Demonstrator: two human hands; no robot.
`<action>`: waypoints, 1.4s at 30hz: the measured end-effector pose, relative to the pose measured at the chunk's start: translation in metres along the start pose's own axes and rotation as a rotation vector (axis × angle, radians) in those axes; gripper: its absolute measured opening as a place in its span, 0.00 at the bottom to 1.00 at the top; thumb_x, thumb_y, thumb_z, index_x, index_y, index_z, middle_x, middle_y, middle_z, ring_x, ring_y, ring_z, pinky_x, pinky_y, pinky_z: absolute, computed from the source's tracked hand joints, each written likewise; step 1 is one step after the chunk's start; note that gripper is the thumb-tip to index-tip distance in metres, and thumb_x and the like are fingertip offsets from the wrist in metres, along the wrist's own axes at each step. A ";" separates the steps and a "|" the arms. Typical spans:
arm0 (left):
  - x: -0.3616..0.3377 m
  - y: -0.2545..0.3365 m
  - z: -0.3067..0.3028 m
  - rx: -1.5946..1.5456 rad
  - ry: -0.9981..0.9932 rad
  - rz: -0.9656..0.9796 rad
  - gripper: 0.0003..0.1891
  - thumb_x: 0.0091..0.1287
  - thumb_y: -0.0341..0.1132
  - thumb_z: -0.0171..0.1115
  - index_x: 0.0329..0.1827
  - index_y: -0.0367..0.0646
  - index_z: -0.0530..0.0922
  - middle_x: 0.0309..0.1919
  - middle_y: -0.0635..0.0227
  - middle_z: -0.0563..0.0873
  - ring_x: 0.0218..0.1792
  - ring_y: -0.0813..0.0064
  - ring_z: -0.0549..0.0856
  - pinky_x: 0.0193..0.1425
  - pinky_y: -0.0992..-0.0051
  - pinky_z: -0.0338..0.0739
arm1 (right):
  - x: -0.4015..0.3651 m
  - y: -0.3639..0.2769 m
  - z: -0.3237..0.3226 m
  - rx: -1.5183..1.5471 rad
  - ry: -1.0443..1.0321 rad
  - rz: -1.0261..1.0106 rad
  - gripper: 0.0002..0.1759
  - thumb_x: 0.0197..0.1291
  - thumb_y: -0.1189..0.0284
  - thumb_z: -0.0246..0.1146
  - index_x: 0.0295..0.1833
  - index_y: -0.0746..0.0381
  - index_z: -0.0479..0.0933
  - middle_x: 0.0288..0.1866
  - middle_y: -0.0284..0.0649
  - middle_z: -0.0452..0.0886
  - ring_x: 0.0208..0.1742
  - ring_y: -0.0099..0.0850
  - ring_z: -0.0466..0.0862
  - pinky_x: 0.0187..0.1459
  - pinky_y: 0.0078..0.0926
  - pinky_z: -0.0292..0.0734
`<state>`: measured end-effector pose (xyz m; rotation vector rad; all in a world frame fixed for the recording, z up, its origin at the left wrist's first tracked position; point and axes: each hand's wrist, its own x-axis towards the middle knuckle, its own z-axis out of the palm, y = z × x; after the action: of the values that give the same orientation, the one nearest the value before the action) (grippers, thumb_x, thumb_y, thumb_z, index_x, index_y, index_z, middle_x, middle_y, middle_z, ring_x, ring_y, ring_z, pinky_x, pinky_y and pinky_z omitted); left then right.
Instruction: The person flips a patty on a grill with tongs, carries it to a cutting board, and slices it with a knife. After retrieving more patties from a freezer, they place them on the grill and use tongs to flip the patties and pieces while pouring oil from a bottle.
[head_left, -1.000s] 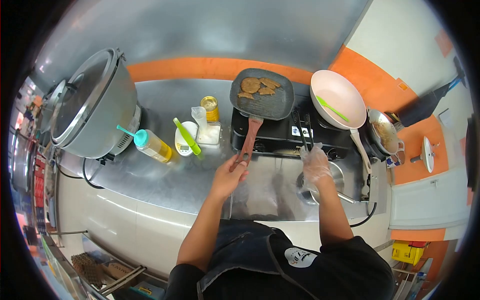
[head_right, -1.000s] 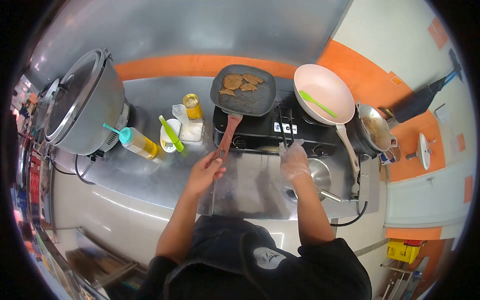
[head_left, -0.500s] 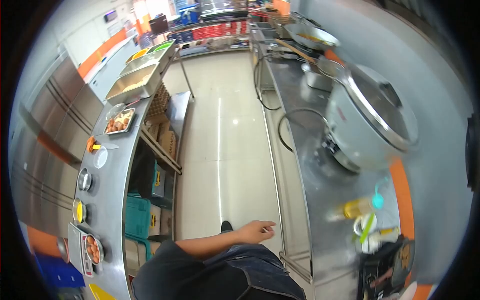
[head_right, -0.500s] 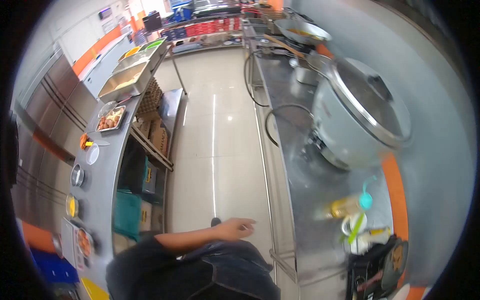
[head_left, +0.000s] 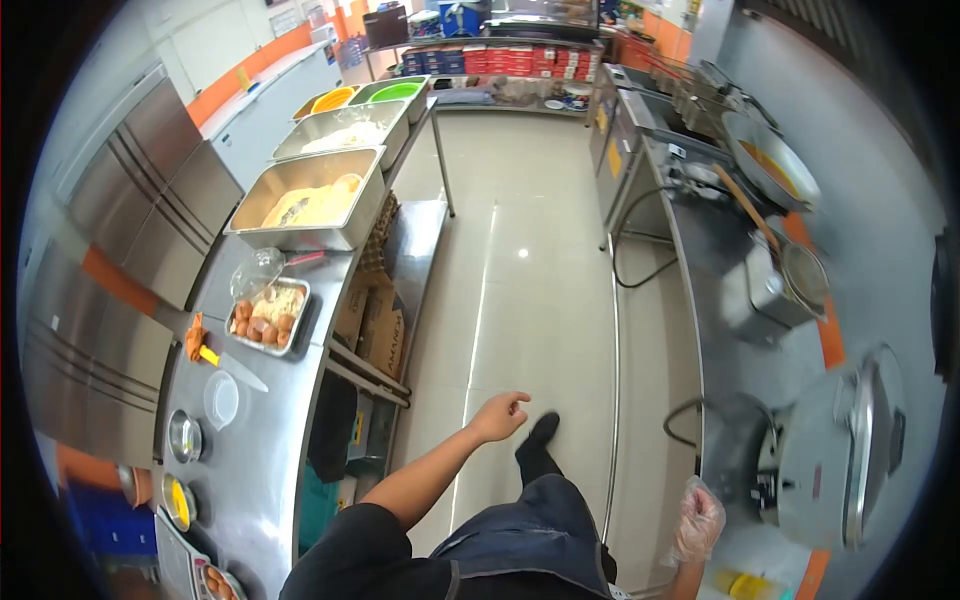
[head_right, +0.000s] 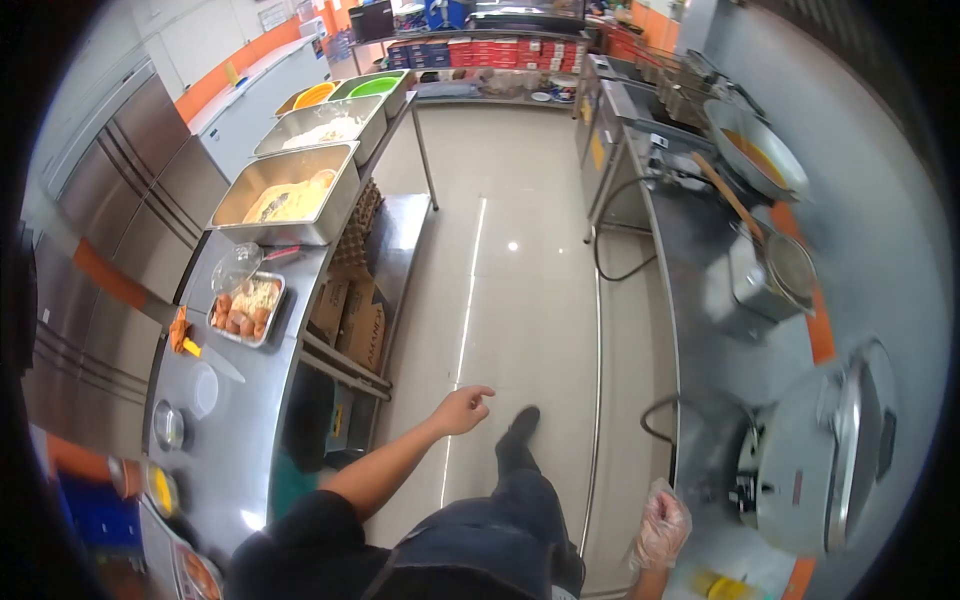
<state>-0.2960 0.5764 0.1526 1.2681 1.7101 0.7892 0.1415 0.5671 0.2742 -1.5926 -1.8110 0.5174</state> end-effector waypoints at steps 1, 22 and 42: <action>0.028 -0.034 -0.008 0.162 0.037 -0.013 0.22 0.64 0.36 0.59 0.61 0.40 0.78 0.45 0.55 0.85 0.45 0.59 0.84 0.52 0.64 0.78 | 0.038 -0.012 0.021 -0.042 -0.150 0.101 0.13 0.61 0.72 0.63 0.48 0.68 0.81 0.41 0.45 0.83 0.41 0.35 0.82 0.46 0.33 0.78; 0.616 -0.308 -0.399 0.757 -0.610 -0.258 0.15 0.60 0.39 0.63 0.44 0.39 0.86 0.41 0.50 0.88 0.41 0.53 0.88 0.45 0.60 0.81 | 0.865 -0.218 0.705 -0.549 -0.759 -0.402 0.25 0.69 0.59 0.52 0.69 0.53 0.70 0.59 0.49 0.80 0.59 0.48 0.80 0.64 0.41 0.72; 1.216 -0.285 -0.870 0.245 0.230 -0.561 0.19 0.66 0.43 0.52 0.42 0.38 0.85 0.45 0.47 0.86 0.50 0.48 0.84 0.57 0.56 0.77 | 1.467 -0.221 1.161 -1.286 -1.157 -0.632 0.25 0.60 0.59 0.58 0.61 0.55 0.79 0.68 0.43 0.76 0.70 0.40 0.74 0.67 0.44 0.69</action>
<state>-1.3552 1.6563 -0.0169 0.7945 2.2600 0.4074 -0.8848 2.1085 -0.0716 -1.1814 -3.8486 -0.2284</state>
